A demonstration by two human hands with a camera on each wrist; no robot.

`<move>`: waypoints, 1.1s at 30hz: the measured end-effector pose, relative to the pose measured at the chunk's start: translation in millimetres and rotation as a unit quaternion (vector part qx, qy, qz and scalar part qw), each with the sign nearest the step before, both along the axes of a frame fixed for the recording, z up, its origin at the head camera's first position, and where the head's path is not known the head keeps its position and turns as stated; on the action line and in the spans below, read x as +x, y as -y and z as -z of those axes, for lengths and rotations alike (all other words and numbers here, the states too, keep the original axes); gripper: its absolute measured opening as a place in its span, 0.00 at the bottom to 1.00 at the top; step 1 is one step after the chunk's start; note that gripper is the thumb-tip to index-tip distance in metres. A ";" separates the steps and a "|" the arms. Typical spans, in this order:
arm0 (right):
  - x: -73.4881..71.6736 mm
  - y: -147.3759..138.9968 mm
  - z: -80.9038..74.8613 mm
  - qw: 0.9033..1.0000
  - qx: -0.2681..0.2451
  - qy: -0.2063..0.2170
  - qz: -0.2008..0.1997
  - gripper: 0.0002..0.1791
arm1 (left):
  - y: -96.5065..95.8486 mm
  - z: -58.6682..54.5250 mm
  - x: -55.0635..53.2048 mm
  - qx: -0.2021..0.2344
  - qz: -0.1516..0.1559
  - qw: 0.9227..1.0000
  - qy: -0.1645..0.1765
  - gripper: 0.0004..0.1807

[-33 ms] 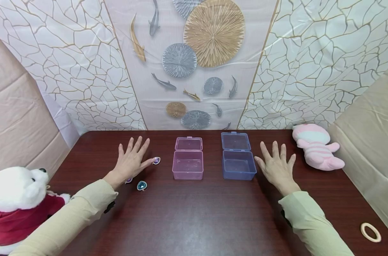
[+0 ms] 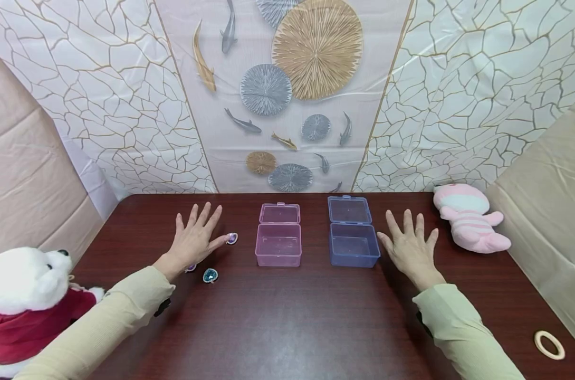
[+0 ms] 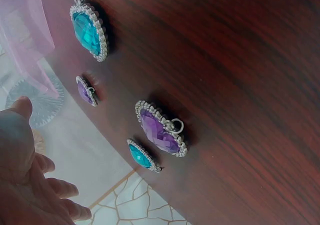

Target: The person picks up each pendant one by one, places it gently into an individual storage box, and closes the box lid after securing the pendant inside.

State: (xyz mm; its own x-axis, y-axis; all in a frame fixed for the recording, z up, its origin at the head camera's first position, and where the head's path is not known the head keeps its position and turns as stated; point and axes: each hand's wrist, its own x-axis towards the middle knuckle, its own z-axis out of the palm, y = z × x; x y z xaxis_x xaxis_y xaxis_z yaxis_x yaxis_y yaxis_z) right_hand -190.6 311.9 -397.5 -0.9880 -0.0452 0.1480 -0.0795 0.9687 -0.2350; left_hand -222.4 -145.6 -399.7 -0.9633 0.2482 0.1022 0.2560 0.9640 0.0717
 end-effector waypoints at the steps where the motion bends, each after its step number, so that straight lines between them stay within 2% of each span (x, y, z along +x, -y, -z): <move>1: -0.1 0.1 -0.1 1.000 0.000 0.000 0.000 0.34 | 0.2 0.0 -0.1 0.000 -0.001 1.000 0.001 0.43; 8: -2.0 -0.5 0.9 1.000 -0.010 0.004 -0.002 0.34 | 1.4 -1.3 0.6 0.005 -0.006 1.000 0.013 0.43; 13: -2.7 -3.7 1.3 0.995 -0.094 -0.025 -0.033 0.31 | 4.1 -2.5 1.5 0.014 -0.005 1.000 0.014 0.43; 16: -2.9 -4.8 1.0 0.984 -0.156 -0.044 -0.069 0.29 | 8.1 -4.0 2.8 0.036 -0.005 0.999 0.022 0.42; 18: -3.4 -4.7 1.0 0.977 -0.192 -0.037 -0.087 0.29 | 12.5 -5.3 3.7 0.064 -0.009 0.997 0.032 0.42; 22: -5.1 -3.6 1.9 0.961 -0.247 0.018 -0.120 0.32 | 26.6 -7.9 5.5 0.130 -0.014 0.990 0.045 0.39; 26: -6.3 -4.1 3.7 0.939 -0.296 0.082 -0.155 0.37 | 48.6 -6.7 6.8 0.180 -0.020 0.982 0.046 0.33; 29: -6.5 -5.6 6.1 0.922 -0.326 0.115 -0.172 0.40 | 65.2 -3.4 7.3 0.223 -0.035 0.972 0.059 0.28; 33: -8.1 -6.7 8.8 0.906 -0.350 0.141 -0.190 0.42 | 80.5 6.3 4.5 0.278 -0.056 0.955 0.084 0.26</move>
